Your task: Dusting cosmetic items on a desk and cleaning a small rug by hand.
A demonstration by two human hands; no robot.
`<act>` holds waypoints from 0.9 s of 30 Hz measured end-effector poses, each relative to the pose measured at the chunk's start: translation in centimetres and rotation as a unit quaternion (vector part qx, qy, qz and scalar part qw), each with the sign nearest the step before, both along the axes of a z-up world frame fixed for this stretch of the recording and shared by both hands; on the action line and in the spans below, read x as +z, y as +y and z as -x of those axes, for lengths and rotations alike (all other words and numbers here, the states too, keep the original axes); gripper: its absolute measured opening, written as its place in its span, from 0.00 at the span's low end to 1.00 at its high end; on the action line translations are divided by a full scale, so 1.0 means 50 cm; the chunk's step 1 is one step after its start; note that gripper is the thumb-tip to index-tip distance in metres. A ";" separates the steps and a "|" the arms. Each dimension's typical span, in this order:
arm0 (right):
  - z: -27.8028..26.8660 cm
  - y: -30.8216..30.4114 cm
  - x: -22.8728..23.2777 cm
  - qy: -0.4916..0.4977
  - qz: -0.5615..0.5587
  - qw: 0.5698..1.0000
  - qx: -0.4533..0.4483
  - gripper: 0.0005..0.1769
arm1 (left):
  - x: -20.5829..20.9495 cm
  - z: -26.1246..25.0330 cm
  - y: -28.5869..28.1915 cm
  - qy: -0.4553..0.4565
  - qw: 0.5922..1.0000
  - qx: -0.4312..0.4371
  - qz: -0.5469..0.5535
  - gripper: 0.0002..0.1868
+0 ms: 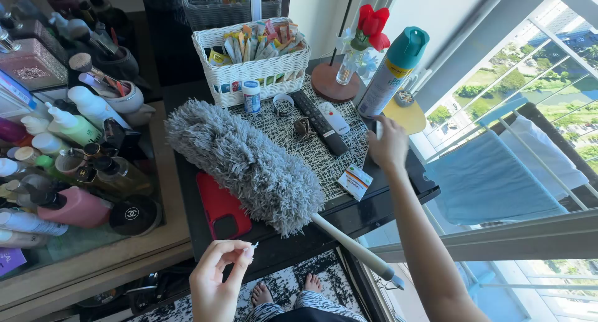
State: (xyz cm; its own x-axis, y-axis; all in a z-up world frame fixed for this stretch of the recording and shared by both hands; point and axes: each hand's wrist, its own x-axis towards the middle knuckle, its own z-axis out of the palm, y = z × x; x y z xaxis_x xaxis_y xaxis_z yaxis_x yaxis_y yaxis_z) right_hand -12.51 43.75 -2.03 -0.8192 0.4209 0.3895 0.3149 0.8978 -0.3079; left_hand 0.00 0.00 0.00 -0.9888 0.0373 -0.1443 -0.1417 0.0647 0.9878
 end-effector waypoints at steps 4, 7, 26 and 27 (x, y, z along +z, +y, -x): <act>-0.019 0.041 -0.058 -0.077 0.047 0.992 -0.086 0.31 | -0.041 -0.003 -0.035 0.012 1.000 -0.010 -0.010 0.04; -0.010 0.024 -0.048 -0.049 0.062 0.997 -0.022 0.32 | -0.052 0.009 -0.048 -0.007 1.000 -0.023 -0.001 0.03; -0.034 -0.019 -0.012 -0.002 0.097 0.984 0.150 0.27 | 0.000 0.007 -0.063 0.007 0.999 -0.036 -0.022 0.04; -0.044 -0.028 0.003 0.014 0.078 0.984 0.161 0.26 | 0.000 0.008 -0.061 0.009 0.999 -0.038 -0.024 0.04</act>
State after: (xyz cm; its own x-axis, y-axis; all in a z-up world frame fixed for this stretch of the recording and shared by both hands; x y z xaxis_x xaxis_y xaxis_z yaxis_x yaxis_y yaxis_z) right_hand -10.31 42.32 -1.88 -0.9096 0.1974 0.3655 0.0107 0.8907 -0.4544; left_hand -0.39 -3.04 -0.01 -0.9853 0.1189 -0.1228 -0.1205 0.0270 0.9923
